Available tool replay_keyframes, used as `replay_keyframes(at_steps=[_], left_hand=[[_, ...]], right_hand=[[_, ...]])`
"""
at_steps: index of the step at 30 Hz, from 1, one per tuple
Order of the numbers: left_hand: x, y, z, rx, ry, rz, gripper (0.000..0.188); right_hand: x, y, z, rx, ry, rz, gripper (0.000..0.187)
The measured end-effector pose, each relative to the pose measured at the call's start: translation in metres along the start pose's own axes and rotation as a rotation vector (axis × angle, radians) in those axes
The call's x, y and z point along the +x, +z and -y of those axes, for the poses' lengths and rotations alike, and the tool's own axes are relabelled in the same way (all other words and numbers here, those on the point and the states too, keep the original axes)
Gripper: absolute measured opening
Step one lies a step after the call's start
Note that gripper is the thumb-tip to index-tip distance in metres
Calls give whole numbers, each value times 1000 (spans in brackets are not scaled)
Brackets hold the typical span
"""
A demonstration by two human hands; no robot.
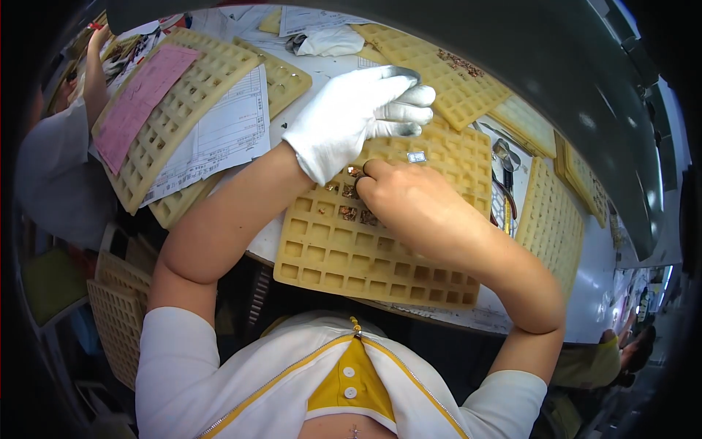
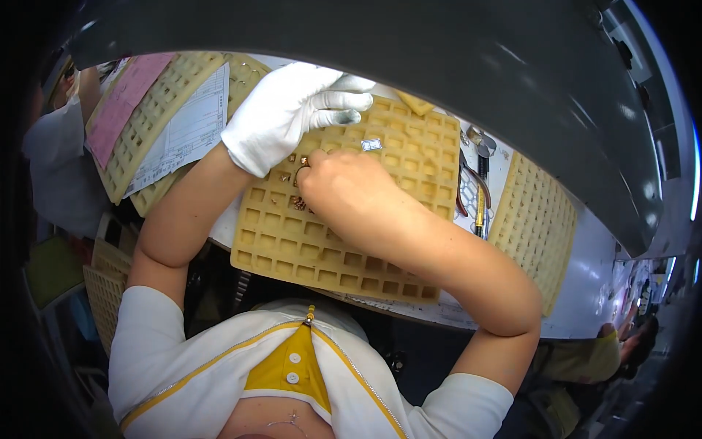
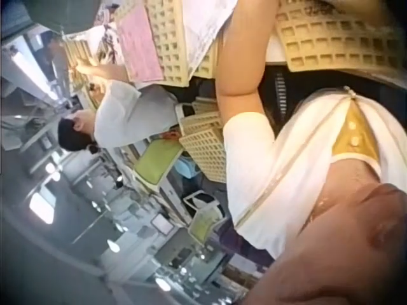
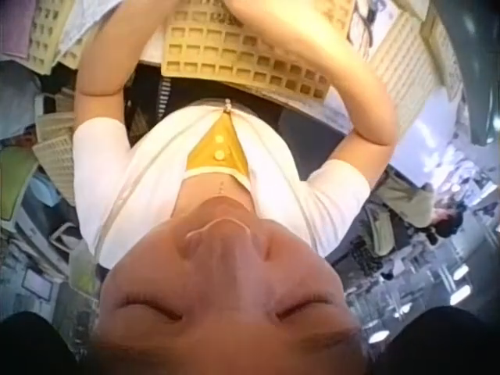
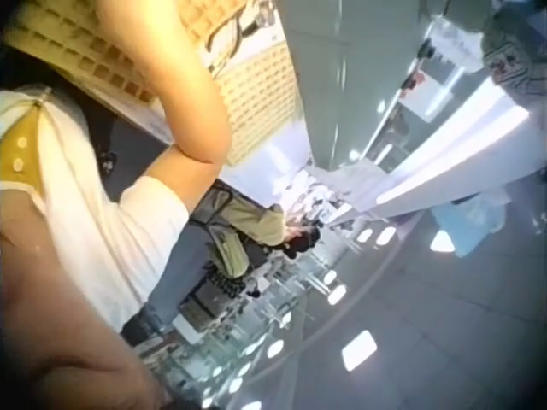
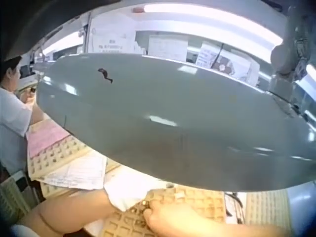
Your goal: The recorder is assembling small jewelry components, inspecting them, and placing them into a sorting tray at a workshop bench.
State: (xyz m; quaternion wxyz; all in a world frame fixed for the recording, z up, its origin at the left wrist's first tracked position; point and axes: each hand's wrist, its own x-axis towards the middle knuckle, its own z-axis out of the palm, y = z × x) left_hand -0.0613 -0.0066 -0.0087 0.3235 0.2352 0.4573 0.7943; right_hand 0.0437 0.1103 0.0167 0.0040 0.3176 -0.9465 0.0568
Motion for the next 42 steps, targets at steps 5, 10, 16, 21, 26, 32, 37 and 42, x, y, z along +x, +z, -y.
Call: replay_keyframes(at_steps=[5,10,16,21,26,32,37,42], left_hand=[[-3,0,-1,37,147,-47,27],[3,-10,3,-16,105,82,30],[5,-5,-1,-35,23,-20,28],[3,-8,2,-69,48,74,34],[-4,-5,10,145,-99,147,36],[-19,25,19,-355,-568,137,32],[-23,30,30,-523,-678,167,39],[-24,34,31,-583,-725,214,49]], right_hand=[[1,0,-2,-20,-52,31,12],[-2,8,5,-140,-43,-20,9],[-12,11,-6,-17,-28,-94,7],[-20,9,-21,286,147,-54,11],[-32,4,-34,457,243,-176,13],[-61,-5,-29,352,278,-351,11],[-83,-1,-20,389,308,-539,18],[-103,7,-19,375,453,-560,19]])
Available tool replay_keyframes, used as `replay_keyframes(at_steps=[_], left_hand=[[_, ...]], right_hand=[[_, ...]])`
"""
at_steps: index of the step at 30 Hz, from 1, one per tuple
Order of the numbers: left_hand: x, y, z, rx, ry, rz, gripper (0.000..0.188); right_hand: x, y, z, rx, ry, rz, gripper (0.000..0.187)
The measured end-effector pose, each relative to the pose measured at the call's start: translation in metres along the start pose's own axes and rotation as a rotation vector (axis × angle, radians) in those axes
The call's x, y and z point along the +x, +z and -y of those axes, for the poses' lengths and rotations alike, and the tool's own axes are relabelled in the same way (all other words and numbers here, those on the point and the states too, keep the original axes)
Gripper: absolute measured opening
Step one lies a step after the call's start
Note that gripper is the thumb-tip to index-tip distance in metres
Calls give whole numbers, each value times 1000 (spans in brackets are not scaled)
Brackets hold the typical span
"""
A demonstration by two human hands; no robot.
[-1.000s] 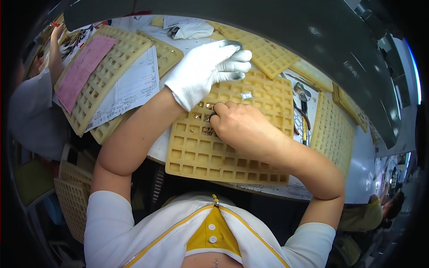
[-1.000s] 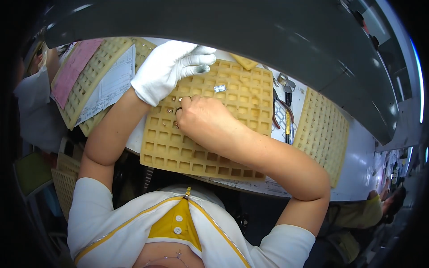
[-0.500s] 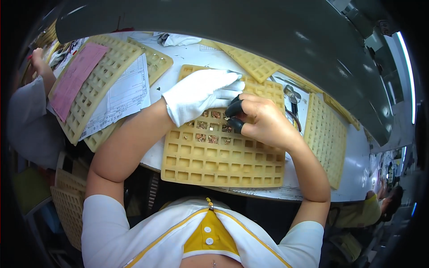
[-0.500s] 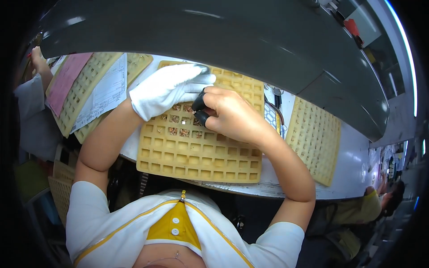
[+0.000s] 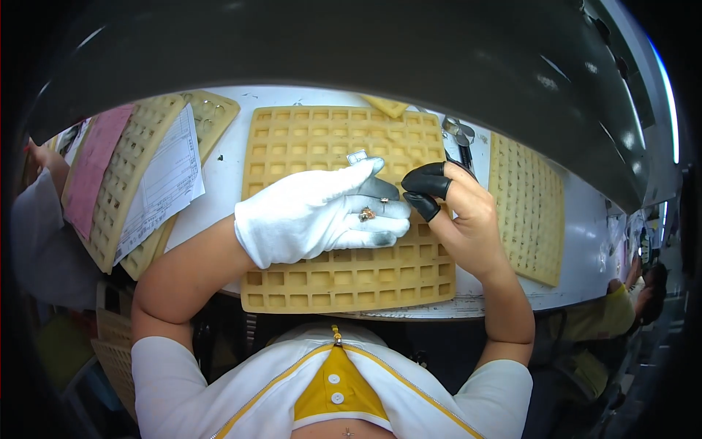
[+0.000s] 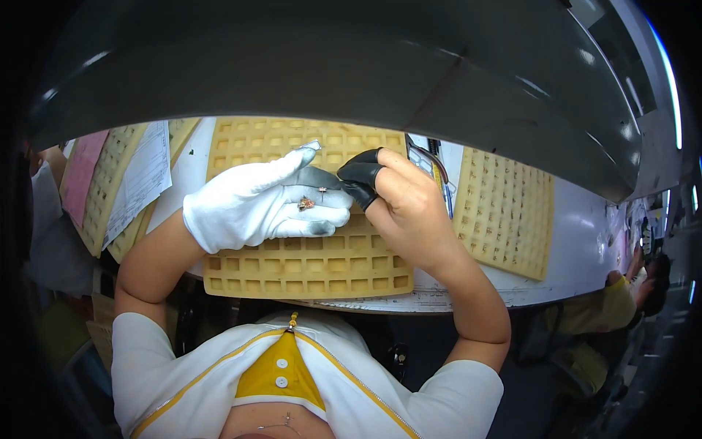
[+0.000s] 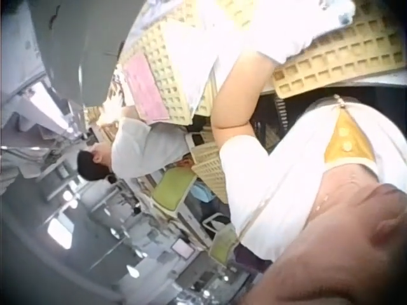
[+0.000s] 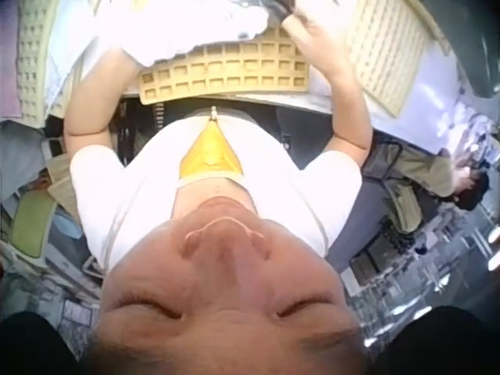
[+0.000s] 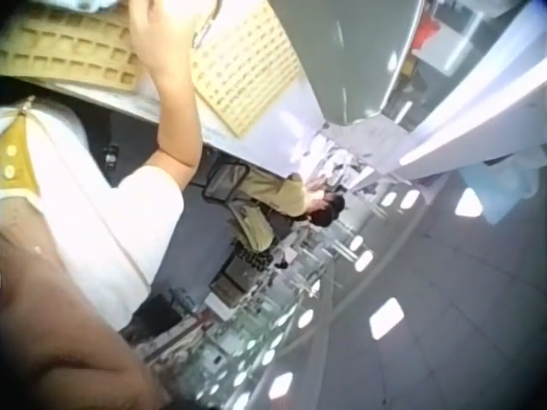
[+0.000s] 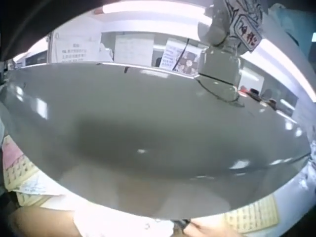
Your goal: The recorder is assembling small jewelry components, inspecting them, and placing them into a sorting tray at a workshop bench.
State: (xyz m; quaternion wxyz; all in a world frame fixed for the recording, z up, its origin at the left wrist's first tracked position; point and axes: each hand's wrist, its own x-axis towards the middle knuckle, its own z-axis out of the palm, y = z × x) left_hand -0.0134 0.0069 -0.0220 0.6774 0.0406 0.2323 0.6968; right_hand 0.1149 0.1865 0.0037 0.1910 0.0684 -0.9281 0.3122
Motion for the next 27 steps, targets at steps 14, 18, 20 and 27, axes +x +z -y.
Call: replay_keyframes(at_steps=[14,18,20,27], left_hand=[[-9,13,2,196,-3,-84,46],[-12,15,3,320,-22,-63,37],[-14,18,1,379,-49,-62,39],[-14,18,0,422,-71,-30,43]], right_hand=[[-4,12,-1,-38,-160,-8,16],[-3,13,-1,97,-60,6,17],[-2,12,2,365,114,44,21],[-6,11,-8,1038,638,130,14]])
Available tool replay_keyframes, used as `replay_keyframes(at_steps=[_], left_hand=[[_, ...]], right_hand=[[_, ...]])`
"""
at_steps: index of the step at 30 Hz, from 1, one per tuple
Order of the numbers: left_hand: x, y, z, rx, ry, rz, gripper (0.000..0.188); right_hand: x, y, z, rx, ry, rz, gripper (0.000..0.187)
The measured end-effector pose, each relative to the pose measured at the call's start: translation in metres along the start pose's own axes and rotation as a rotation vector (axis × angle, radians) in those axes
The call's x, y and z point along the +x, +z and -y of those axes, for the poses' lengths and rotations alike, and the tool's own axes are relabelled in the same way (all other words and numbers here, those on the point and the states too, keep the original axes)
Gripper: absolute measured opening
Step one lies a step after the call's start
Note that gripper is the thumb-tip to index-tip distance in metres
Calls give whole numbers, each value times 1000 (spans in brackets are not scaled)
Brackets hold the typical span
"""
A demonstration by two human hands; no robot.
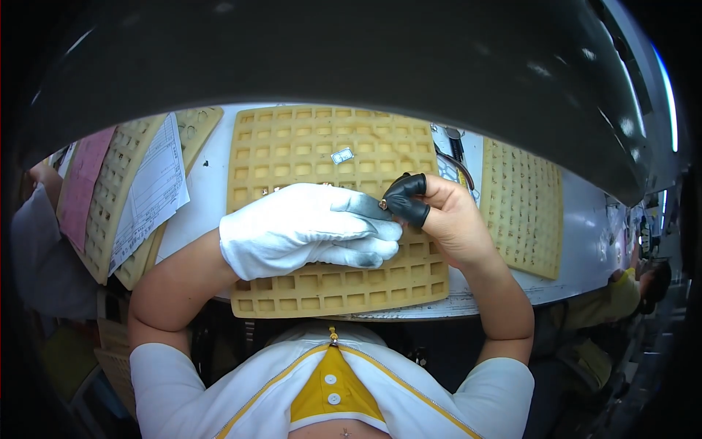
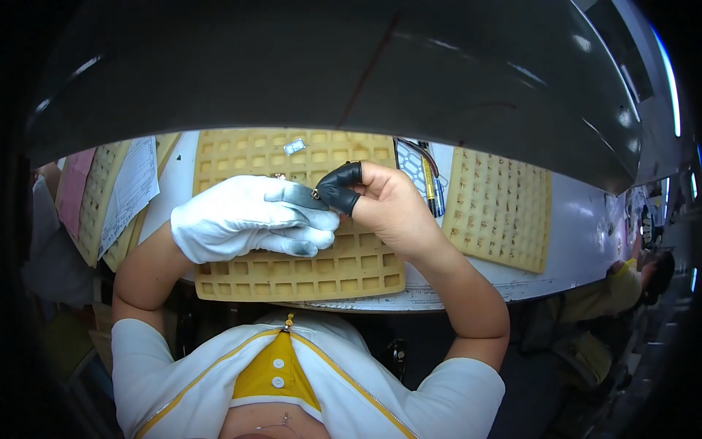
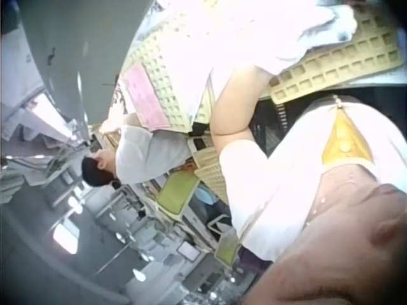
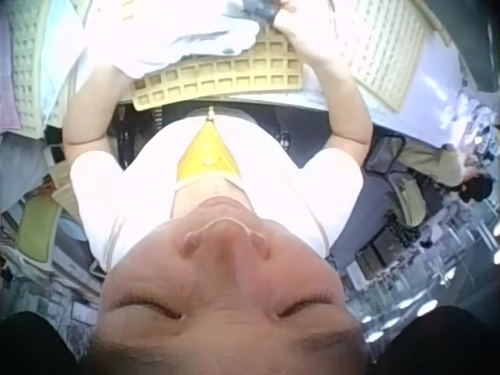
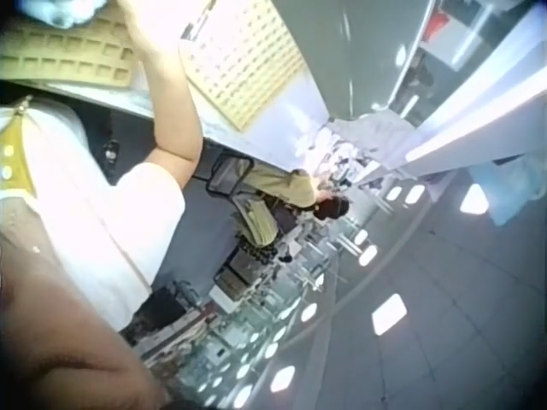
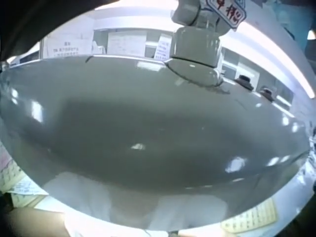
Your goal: The recorder is assembling small jewelry components, inspecting them, and placing them into a sorting tray at a workshop bench.
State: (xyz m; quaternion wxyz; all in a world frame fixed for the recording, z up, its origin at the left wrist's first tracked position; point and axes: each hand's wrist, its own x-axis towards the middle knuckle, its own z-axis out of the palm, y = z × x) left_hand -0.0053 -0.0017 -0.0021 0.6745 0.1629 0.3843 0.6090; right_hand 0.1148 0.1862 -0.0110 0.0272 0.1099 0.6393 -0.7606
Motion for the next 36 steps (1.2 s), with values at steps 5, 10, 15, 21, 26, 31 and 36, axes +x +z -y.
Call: replay_keyframes(at_steps=[5,10,15,21,26,31,36], left_hand=[[-1,2,0,6,14,-16,42],[-2,5,-1,36,-7,-44,40],[-5,6,-2,189,44,-100,37],[-4,7,1,131,76,-162,34],[-5,9,-2,223,116,-154,31],[-5,15,-3,156,82,-209,29],[-3,2,4,232,111,-70,35]], right_hand=[[0,-1,-1,98,50,25,14],[-3,7,-4,-34,-172,-32,15],[-4,12,5,-698,-585,-13,16],[-3,6,0,-354,-449,-10,19],[-4,5,0,-283,-408,3,23],[-4,7,-1,-345,-418,5,22],[0,14,-6,-290,-357,42,18]])
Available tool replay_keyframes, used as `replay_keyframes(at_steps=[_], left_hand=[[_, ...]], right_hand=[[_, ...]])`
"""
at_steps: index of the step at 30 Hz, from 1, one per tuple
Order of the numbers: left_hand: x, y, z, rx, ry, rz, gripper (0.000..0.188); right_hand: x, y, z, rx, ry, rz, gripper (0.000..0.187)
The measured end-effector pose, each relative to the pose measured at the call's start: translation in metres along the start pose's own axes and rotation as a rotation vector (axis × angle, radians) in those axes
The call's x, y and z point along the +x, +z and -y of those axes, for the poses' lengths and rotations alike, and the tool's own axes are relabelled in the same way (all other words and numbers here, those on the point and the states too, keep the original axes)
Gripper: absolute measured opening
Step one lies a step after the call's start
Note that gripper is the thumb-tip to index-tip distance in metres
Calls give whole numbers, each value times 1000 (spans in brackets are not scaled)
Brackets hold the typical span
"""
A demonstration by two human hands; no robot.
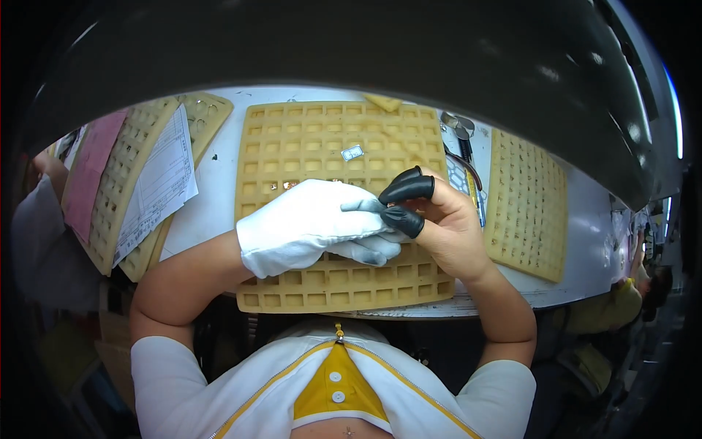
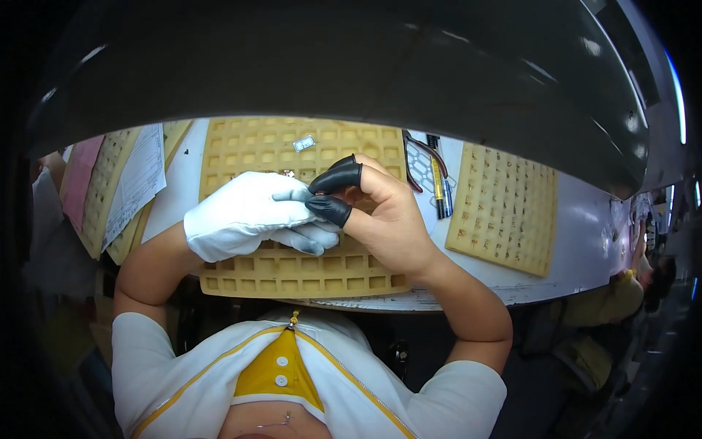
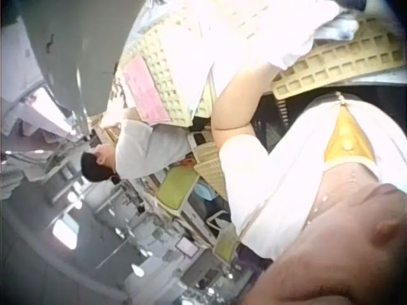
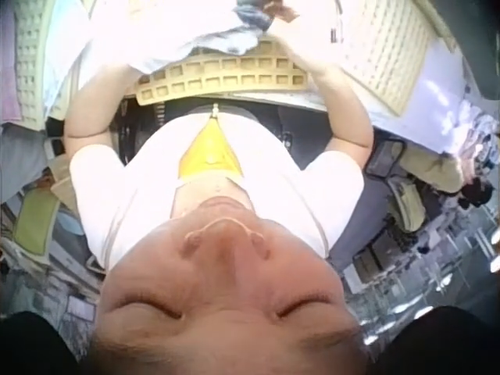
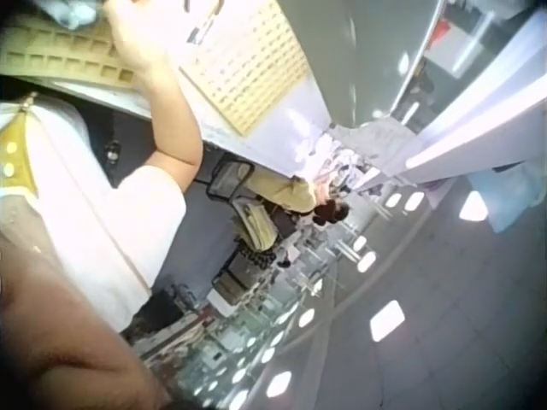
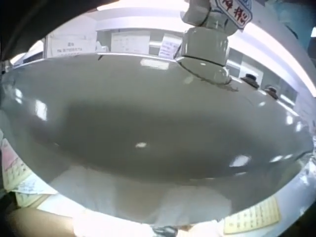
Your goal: The recorder is assembling small jewelry components, inspecting them, and placing them into a sorting tray at a workshop bench.
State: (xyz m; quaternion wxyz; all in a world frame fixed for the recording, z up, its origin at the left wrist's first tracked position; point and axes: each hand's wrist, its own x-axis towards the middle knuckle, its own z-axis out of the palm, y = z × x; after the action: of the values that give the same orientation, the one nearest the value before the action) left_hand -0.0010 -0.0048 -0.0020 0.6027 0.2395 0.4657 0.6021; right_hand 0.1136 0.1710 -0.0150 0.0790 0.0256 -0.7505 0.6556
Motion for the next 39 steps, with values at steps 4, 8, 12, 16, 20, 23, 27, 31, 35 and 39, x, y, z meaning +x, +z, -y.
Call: replay_keyframes(at_steps=[4,8,12,16,20,23,27,31,35,39], left_hand=[[9,-4,9,-318,5,-6,41],[13,-7,2,-473,-32,-14,48],[14,-8,7,-524,28,-6,41],[14,-4,6,-512,41,-109,43],[8,2,3,-500,64,-22,42],[14,-4,12,-462,82,-21,42],[10,1,7,-443,107,-47,43],[6,-5,8,-366,19,10,37],[6,-4,3,-193,-51,12,40],[4,-5,6,-152,-1,56,44]], right_hand=[[2,-6,1,67,-39,-130,14],[3,-6,9,-365,-219,-164,22],[3,-4,5,-703,-475,-112,28],[0,5,2,-977,-500,-84,15],[0,8,-1,-1033,-512,-56,14],[-2,10,3,-1108,-488,-1,14],[1,3,-4,-930,-497,-84,16],[-3,-2,6,-713,-304,-129,21],[-2,0,12,-461,-169,-141,19],[-2,-1,10,-622,-311,-124,20]])
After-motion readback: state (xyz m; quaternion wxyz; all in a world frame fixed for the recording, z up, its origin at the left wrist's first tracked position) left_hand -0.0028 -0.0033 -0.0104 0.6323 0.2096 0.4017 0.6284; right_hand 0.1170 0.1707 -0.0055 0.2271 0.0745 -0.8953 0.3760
